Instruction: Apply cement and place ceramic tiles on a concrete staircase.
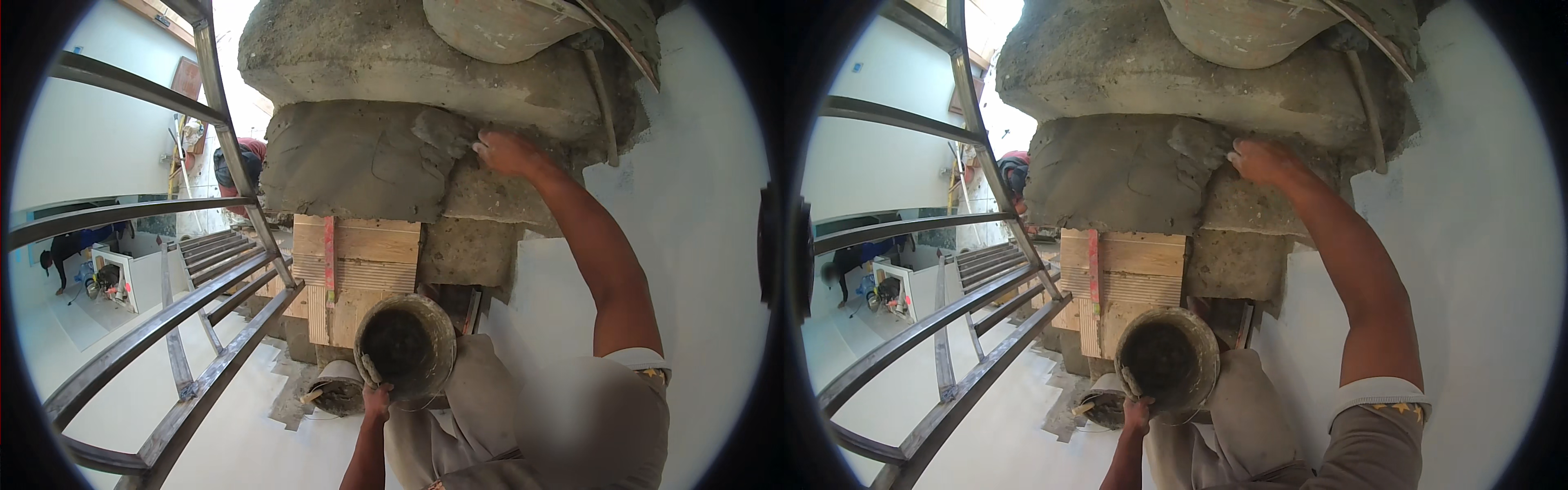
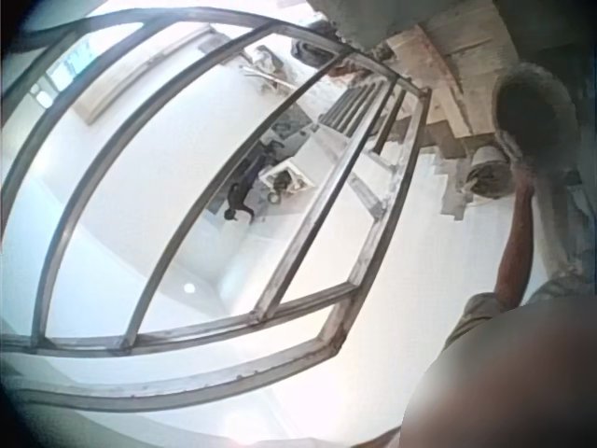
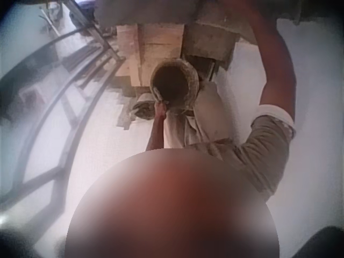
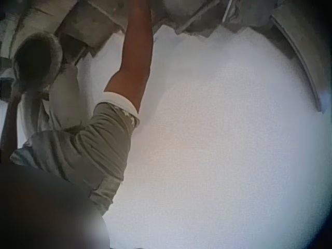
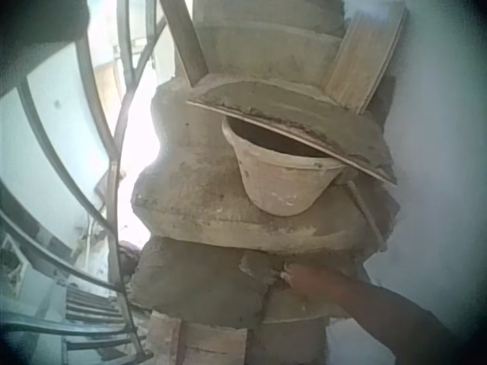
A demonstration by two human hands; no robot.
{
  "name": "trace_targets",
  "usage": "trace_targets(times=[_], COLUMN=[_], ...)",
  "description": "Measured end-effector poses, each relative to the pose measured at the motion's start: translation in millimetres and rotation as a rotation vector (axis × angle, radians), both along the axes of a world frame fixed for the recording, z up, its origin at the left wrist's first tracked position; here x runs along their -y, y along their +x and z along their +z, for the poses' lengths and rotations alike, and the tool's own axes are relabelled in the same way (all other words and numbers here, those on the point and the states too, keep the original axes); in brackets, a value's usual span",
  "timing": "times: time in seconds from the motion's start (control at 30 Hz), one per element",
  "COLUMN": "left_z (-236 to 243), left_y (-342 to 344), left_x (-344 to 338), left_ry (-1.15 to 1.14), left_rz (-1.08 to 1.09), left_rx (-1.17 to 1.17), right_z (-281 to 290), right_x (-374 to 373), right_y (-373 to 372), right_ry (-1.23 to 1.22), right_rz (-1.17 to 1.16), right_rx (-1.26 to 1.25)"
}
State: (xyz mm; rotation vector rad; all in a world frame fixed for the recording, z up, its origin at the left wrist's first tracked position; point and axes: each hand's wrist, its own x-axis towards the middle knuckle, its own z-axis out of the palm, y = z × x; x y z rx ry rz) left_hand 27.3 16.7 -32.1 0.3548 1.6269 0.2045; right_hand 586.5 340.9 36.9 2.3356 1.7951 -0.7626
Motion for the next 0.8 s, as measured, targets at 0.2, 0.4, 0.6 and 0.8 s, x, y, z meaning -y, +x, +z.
trace_targets(times=[0.2,0.4,0.6,0.8], left_z=[2,-1,8,2], left_y=[27,-1,-7,-32], left_x=[-15,-2,0,11], left_ry=[-0.014,0.013,0.007,-0.026], left_rz=[0.059,0.125,0.076,0.080], left_rx=[0.061,0.083,0.048,-0.069], right_z=[-40,33,-25,-30], right_x=[87,105,76,27], right_y=[-23,-101,-49,-159], right_ry=[0.141,-0.335,0.176,-0.078], right_rz=[-0.163,-0.147,-0.366,0.034], right_rx=[-0.091,-0.248,-0.208,-0.270])
